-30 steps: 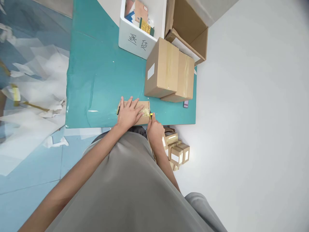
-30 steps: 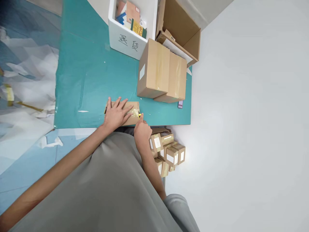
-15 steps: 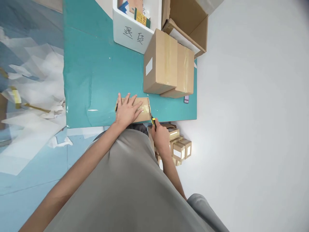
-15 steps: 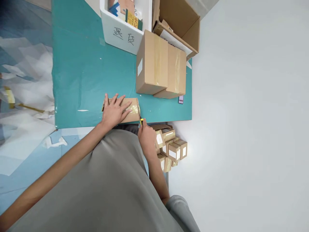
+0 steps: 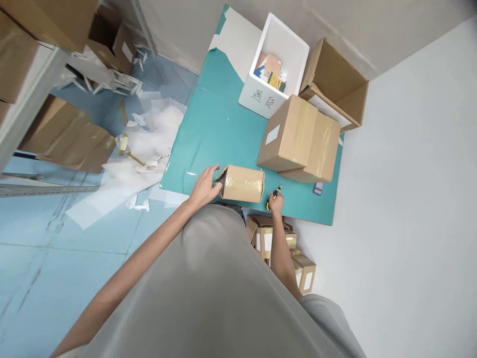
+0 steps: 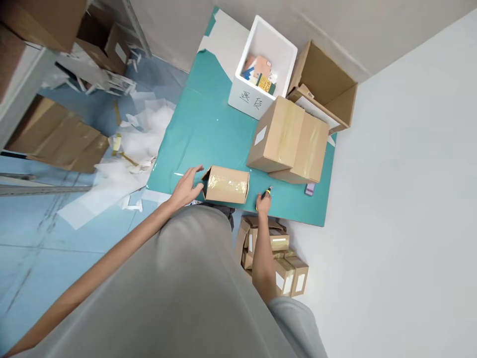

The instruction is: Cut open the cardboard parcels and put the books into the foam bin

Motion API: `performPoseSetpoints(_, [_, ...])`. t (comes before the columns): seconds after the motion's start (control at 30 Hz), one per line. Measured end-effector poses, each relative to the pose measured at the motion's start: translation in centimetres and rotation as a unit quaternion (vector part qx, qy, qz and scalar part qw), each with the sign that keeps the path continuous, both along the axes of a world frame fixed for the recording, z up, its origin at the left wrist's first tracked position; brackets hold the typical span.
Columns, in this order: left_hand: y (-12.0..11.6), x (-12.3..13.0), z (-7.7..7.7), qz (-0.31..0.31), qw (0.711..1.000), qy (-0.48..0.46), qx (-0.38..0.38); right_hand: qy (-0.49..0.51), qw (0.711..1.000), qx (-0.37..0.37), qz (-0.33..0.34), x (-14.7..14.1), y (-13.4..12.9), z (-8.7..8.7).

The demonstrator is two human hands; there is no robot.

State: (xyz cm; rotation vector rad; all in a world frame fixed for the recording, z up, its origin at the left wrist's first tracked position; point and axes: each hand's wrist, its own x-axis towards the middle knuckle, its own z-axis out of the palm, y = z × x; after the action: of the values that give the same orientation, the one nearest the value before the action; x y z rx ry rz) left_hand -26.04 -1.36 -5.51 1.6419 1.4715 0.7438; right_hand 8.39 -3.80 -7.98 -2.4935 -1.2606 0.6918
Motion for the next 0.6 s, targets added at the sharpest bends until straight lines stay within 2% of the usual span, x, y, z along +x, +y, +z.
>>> performPoseSetpoints(0.07, [-0.5,-1.0,-0.5,-0.028,0.998,-0.019,-0.05,0.05,0.997,0.027,0.044,-0.3,0.1,0.9])
performPoseSetpoints(0.17, [-1.1,-1.6,-0.8,-0.091,0.99,-0.067,-0.09,0.154,0.977,0.076,0.126,-1.9,-0.7,2.0])
performPoseSetpoints(0.23, [-1.5,-1.6,-0.7,-0.122,0.983,-0.087,-0.102,0.18,0.968,0.092,0.146,-3.5,-1.4,2.1])
performPoseSetpoints(0.37, [-1.8,-1.1,-1.3,-0.134,0.983,-0.077,-0.096,0.151,0.976,0.114,0.109,-5.8,-1.9,1.2])
performPoseSetpoints(0.47, [-1.5,-1.0,-1.9,-0.12,0.987,-0.068,-0.083,0.127,0.972,0.158,0.12,-6.1,-1.4,0.7])
performPoseSetpoints(0.6, [-0.8,-1.1,-2.3,-0.086,0.992,-0.043,-0.08,0.083,0.973,0.17,0.133,-5.9,-0.5,0.9])
